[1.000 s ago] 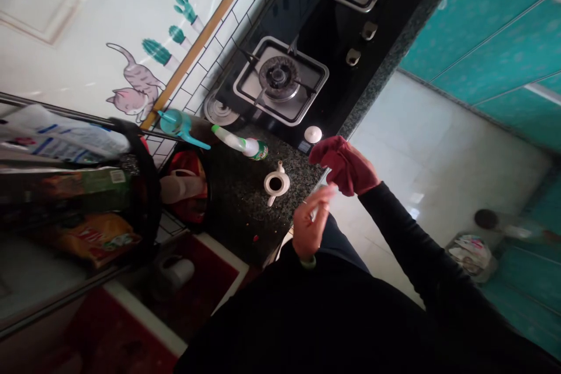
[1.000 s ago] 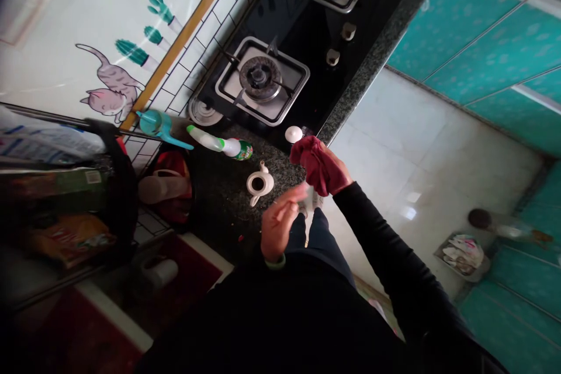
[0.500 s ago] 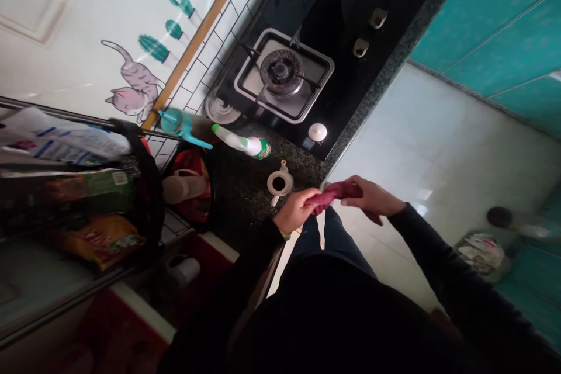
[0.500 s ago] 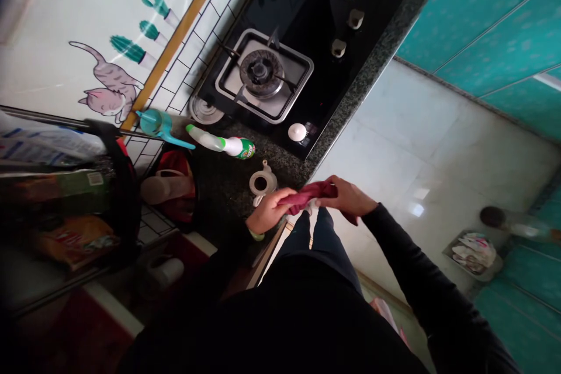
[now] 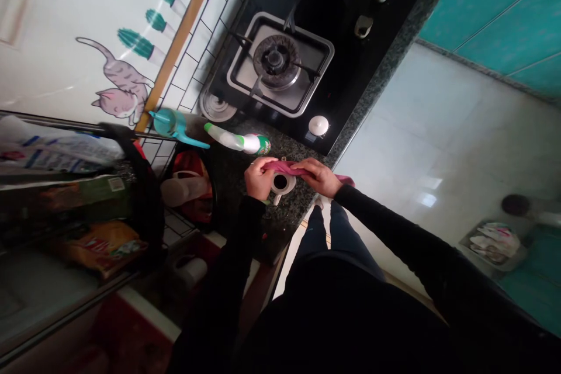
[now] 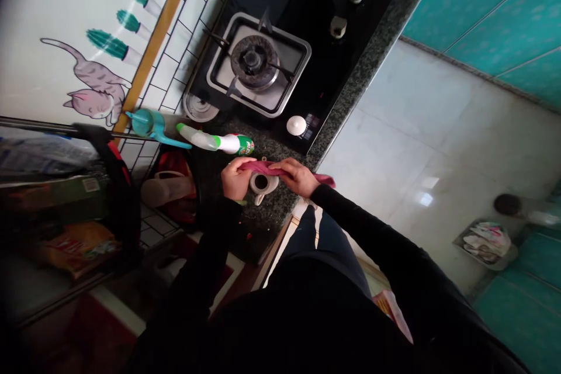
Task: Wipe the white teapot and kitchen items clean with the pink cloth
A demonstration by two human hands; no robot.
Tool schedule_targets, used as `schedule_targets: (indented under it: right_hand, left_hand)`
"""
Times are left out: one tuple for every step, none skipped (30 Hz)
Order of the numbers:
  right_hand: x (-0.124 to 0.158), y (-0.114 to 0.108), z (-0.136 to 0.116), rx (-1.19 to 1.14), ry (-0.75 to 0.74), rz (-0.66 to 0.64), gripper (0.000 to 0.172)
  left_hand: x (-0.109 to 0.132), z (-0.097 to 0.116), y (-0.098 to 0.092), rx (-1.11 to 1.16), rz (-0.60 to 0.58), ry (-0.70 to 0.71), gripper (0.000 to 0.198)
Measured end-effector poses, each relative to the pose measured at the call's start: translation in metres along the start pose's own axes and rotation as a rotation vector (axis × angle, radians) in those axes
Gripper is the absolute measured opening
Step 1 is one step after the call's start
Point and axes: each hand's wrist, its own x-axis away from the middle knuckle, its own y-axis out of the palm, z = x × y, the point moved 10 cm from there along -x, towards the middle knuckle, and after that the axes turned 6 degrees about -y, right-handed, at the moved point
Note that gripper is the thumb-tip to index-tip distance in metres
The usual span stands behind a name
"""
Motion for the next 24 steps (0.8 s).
schedule_targets:
  right_hand:
    - [-0.006,0.007,0.008,0.030,0.015,0.024,0.033]
    - [-0.010,0.012,0.017,0.059,0.048,0.053,0.031]
    - [-0.013,0.017,0.027,0.085,0.094,0.081,0.028]
    - [-0.015,0.022,0.037,0.102,0.150,0.101,0.025]
    - [-0.015,0.027,0.046,0.108,0.216,0.115,0.022]
    - [-0.016,0.031,0.056,0.105,0.287,0.122,0.018]
    - [-0.016,0.034,0.065,0.104,0.356,0.125,0.016]
    - [-0.015,0.036,0.073,0.115,0.419,0.123,0.015]
    - [-0.015,0.037,0.079,0.142,0.470,0.119,0.014]
    - [-0.016,0.037,0.083,0.179,0.506,0.111,0.014]
    - [-0.016,0.037,0.086,0.219,0.526,0.104,0.013]
    - [-0.017,0.037,0.087,0.252,0.535,0.098,0.012]
    - [-0.017,0.037,0.087,0.268,0.532,0.103,0.011]
    - [-0.017,0.036,0.085,0.267,0.514,0.122,0.010]
    - [-0.016,0.036,0.081,0.253,0.479,0.159,0.010]
    - [-0.015,0.035,0.075,0.235,0.434,0.209,0.013]
    - [-0.012,0.033,0.068,0.223,0.388,0.268,0.017]
    - [-0.009,0.032,0.062,0.223,0.349,0.331,0.022]
    - [-0.005,0.031,0.057,0.235,0.322,0.395,0.026]
    - [0.000,0.030,0.053,0.256,0.312,0.462,0.029]
    - [0.004,0.029,0.052,0.278,0.313,0.526,0.031]
    - [0.008,0.030,0.052,0.290,0.320,0.580,0.031]
    - [0.011,0.031,0.053,0.290,0.328,0.623,0.031]
    - [0.012,0.033,0.056,0.278,0.332,0.656,0.031]
  left_hand:
    - [-0.003,-0.017,0.003,-0.017,-0.008,-0.056,0.025]
    - [-0.005,-0.035,0.007,-0.022,-0.021,-0.137,0.024]
    - [-0.006,-0.053,0.012,-0.021,-0.030,-0.232,0.022]
    - [-0.006,-0.069,0.016,-0.016,-0.032,-0.323,0.020]
    - [-0.006,-0.083,0.021,-0.012,-0.031,-0.396,0.018]
    - [-0.006,-0.093,0.025,-0.013,-0.027,-0.446,0.017]
    - [-0.007,-0.100,0.029,-0.017,-0.021,-0.473,0.016]
    - [-0.008,-0.105,0.031,-0.025,-0.015,-0.484,0.016]
    - [-0.009,-0.107,0.033,-0.034,-0.009,-0.484,0.016]
    - [-0.010,-0.109,0.033,-0.042,-0.002,-0.482,0.016]
    - [-0.010,-0.109,0.034,-0.050,0.000,-0.476,0.016]
    - [-0.010,-0.109,0.035,-0.059,0.003,-0.462,0.016]
    - [-0.009,-0.108,0.035,-0.067,0.010,-0.438,0.015]
    - [-0.008,-0.107,0.036,-0.062,0.024,-0.411,0.015]
    - [-0.005,-0.106,0.037,-0.036,0.053,-0.394,0.015]
    - [0.000,-0.108,0.037,0.012,0.097,-0.393,0.016]
    - [0.007,-0.111,0.037,0.083,0.150,-0.410,0.018]
    - [0.016,-0.116,0.036,0.172,0.213,-0.442,0.019]
    - [0.026,-0.122,0.036,0.266,0.280,-0.482,0.021]
    - [0.038,-0.129,0.035,0.356,0.353,-0.522,0.022]
    - [0.050,-0.135,0.034,0.440,0.419,-0.559,0.023]
    - [0.061,-0.141,0.035,0.521,0.469,-0.596,0.025]
    - [0.071,-0.148,0.036,0.601,0.503,-0.636,0.027]
    - [0.079,-0.154,0.038,0.678,0.523,-0.675,0.029]
